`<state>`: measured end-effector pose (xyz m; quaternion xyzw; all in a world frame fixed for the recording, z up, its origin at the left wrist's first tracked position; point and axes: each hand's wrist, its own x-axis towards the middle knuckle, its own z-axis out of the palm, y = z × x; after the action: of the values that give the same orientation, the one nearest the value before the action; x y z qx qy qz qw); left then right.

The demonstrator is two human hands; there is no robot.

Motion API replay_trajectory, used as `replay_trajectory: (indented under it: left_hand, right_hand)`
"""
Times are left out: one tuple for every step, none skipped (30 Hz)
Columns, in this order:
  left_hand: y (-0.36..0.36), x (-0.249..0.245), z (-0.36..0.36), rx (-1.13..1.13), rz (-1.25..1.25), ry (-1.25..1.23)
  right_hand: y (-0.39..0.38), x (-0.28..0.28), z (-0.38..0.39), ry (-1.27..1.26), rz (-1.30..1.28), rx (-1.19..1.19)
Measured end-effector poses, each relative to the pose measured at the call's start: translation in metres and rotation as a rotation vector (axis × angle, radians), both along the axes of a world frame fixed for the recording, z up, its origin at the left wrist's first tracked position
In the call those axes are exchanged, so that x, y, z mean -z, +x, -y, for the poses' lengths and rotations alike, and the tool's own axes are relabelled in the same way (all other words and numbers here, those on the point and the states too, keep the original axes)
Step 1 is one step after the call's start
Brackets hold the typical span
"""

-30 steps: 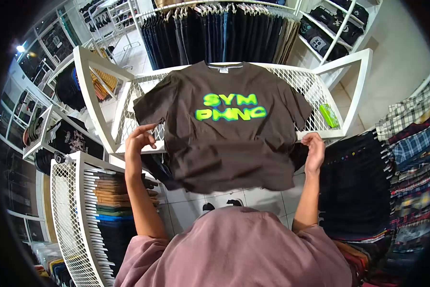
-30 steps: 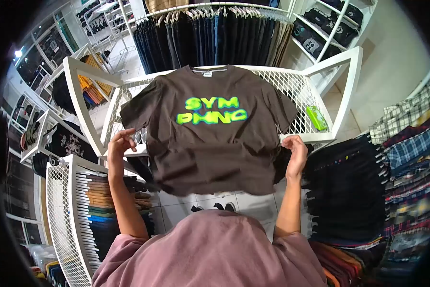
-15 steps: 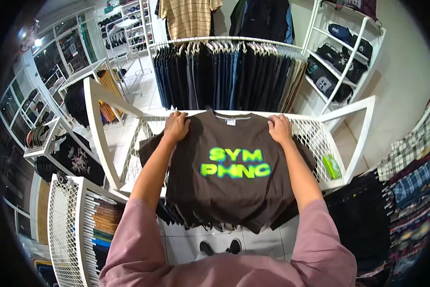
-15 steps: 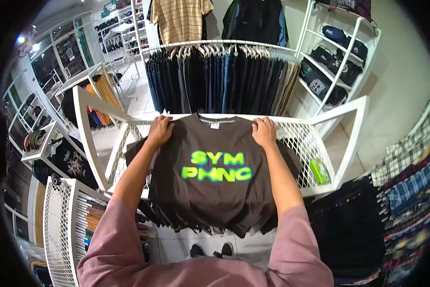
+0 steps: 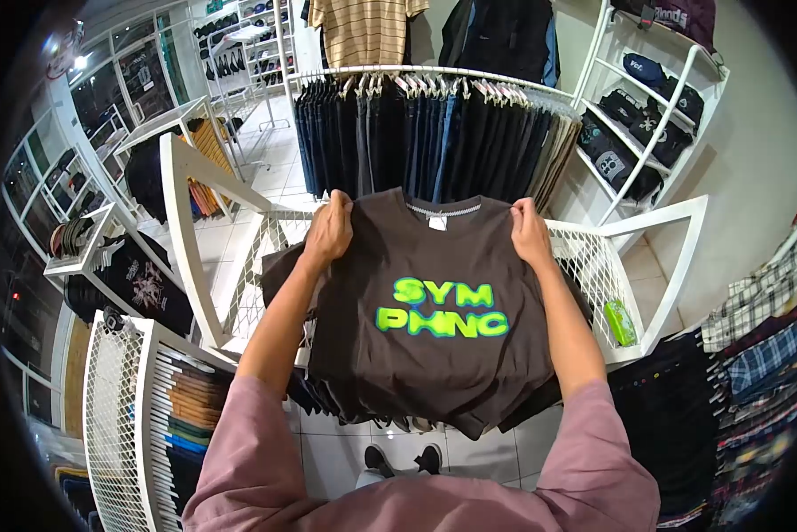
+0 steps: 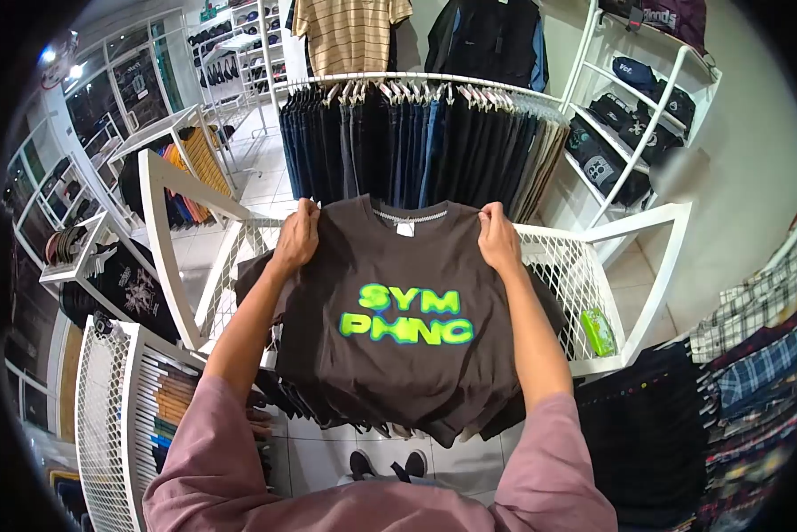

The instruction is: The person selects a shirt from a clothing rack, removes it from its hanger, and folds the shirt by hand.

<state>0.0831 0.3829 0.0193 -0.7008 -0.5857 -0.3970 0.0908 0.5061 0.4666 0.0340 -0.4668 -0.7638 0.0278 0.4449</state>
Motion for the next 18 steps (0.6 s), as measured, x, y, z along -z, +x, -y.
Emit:
replay_trajectory:
  left_hand:
    - [0.007,-0.023,0.017,0.053,0.099,0.005]
    - [0.013,-0.044,0.036,0.107,0.198,0.004]
    - [0.013,-0.060,0.051,0.111,0.173,0.039]
    - [0.012,-0.076,0.066,0.122,0.187,0.029]
    - [0.013,-0.095,0.085,0.098,0.180,0.024]
    - [0.013,-0.111,0.103,0.072,0.174,0.020]
    - [0.007,-0.123,0.117,0.106,0.152,0.060]
    - [0.002,-0.135,0.132,0.135,0.129,0.102]
    - [0.004,-0.152,0.153,0.102,0.111,0.104]
    - [0.004,-0.166,0.174,0.071,0.077,0.144]
    - [0.007,-0.181,0.197,0.032,0.088,0.145]
    - [0.009,-0.196,0.219,-0.008,0.097,0.152]
    - [0.005,-0.206,0.239,-0.031,0.105,0.174]
    - [0.001,-0.215,0.260,-0.058,0.116,0.196]
    - [-0.001,-0.227,0.284,-0.060,0.073,0.257]
    - [-0.001,-0.235,0.307,-0.067,0.116,0.257]
    - [-0.003,-0.241,0.329,-0.089,0.106,0.302]
    - [0.004,-0.248,0.356,-0.185,0.109,0.323]
  right_hand:
    - [0.001,-0.020,0.014,0.003,-0.021,-0.032]
    - [0.003,-0.038,0.029,0.001,-0.043,-0.062]
    - [0.008,-0.049,0.035,0.046,-0.105,-0.121]
    - [0.013,-0.058,0.042,0.095,-0.101,-0.090]
    - [0.016,-0.074,0.054,0.143,-0.082,-0.073]
    - [0.019,-0.092,0.069,0.192,-0.062,-0.057]
    - [0.025,-0.106,0.082,0.134,-0.049,-0.071]
    - [0.032,-0.119,0.091,0.077,-0.035,-0.089]
    - [0.033,-0.129,0.098,0.118,-0.035,-0.114]
    - [0.031,-0.138,0.107,0.171,-0.032,-0.142]
    - [0.028,-0.149,0.119,0.178,-0.034,-0.159]
    - [0.024,-0.161,0.129,0.191,-0.038,-0.177]
    - [0.018,-0.171,0.137,0.206,-0.061,-0.219]
    - [0.012,-0.181,0.142,0.218,-0.081,-0.266]
    - [0.009,-0.191,0.146,0.249,-0.070,-0.298]
    - [0.003,-0.201,0.154,0.275,-0.079,-0.296]
    - [-0.001,-0.212,0.161,0.306,-0.100,-0.351]
    - [-0.008,-0.218,0.165,0.359,-0.175,-0.398]
